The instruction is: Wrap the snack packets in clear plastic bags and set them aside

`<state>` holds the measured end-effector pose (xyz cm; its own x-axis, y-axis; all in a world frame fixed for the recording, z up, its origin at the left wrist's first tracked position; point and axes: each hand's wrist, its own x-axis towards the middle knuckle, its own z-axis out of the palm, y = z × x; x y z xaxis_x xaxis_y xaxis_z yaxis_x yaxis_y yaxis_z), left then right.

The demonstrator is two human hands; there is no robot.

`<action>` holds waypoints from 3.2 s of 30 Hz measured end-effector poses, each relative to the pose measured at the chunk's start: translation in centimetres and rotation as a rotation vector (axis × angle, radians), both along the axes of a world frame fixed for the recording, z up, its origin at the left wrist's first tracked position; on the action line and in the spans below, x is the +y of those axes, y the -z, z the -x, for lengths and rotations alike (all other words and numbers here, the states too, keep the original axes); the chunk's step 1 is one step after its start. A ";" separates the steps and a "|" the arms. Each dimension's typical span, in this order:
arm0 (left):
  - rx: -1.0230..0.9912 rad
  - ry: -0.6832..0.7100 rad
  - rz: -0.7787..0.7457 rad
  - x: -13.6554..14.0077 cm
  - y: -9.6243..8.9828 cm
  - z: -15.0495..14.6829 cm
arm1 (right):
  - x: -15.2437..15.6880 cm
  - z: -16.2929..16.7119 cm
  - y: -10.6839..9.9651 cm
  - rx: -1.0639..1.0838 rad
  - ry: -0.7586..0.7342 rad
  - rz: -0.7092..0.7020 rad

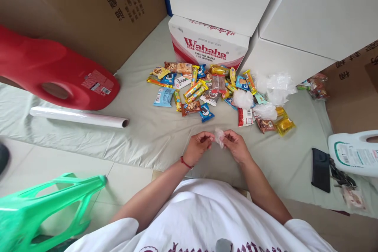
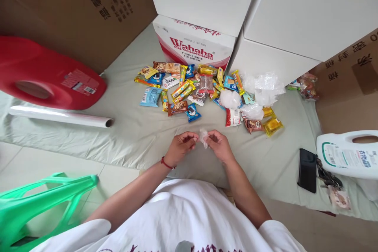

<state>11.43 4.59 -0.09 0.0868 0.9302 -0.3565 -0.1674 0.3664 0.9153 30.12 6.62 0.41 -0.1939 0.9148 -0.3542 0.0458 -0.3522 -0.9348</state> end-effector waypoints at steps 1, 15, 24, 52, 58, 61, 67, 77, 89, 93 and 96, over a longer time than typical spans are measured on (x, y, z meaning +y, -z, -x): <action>-0.001 -0.016 0.032 0.0 0.0 0.3 | 0.1 -0.1 0.2 0.018 0.028 0.023; -0.155 0.085 0.064 0.1 -0.7 0.3 | -1.0 -0.9 -0.7 -0.058 -0.068 -0.210; -0.199 -0.088 0.058 0.2 0.0 0.6 | -0.7 -1.5 -0.9 0.136 0.046 -0.177; -0.422 -0.114 -0.080 -0.5 -0.3 3.1 | 0.5 1.1 -1.2 0.345 -0.008 0.203; -0.488 -0.208 0.014 0.1 0.2 3.7 | 0.2 -0.3 -1.6 0.443 0.036 0.270; -0.214 -0.250 -0.154 0.1 0.2 2.9 | -0.2 0.7 -1.5 0.292 0.049 0.198; -0.266 -0.260 -0.150 0.1 -0.4 2.5 | 0.3 1.3 -1.4 0.203 0.013 0.172; -0.016 -0.358 -0.281 -0.4 0.2 3.3 | 0.3 0.1 -1.6 0.244 0.118 0.206; 0.163 -0.068 -0.458 -0.2 -1.2 4.1 | 0.6 -2.5 -1.2 0.298 0.191 0.207; 0.198 0.078 -0.565 -0.4 -2.1 4.0 | 1.3 -2.8 -1.1 0.208 0.170 0.093; 0.200 0.174 -0.625 -0.2 -2.6 3.8 | 2.0 -2.0 -1.5 0.125 -0.076 0.104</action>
<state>7.61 4.42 2.53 0.2421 0.9452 0.2193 0.0402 -0.2356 0.9710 32.08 8.61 1.88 -0.3095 0.8556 -0.4150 -0.0386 -0.4474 -0.8935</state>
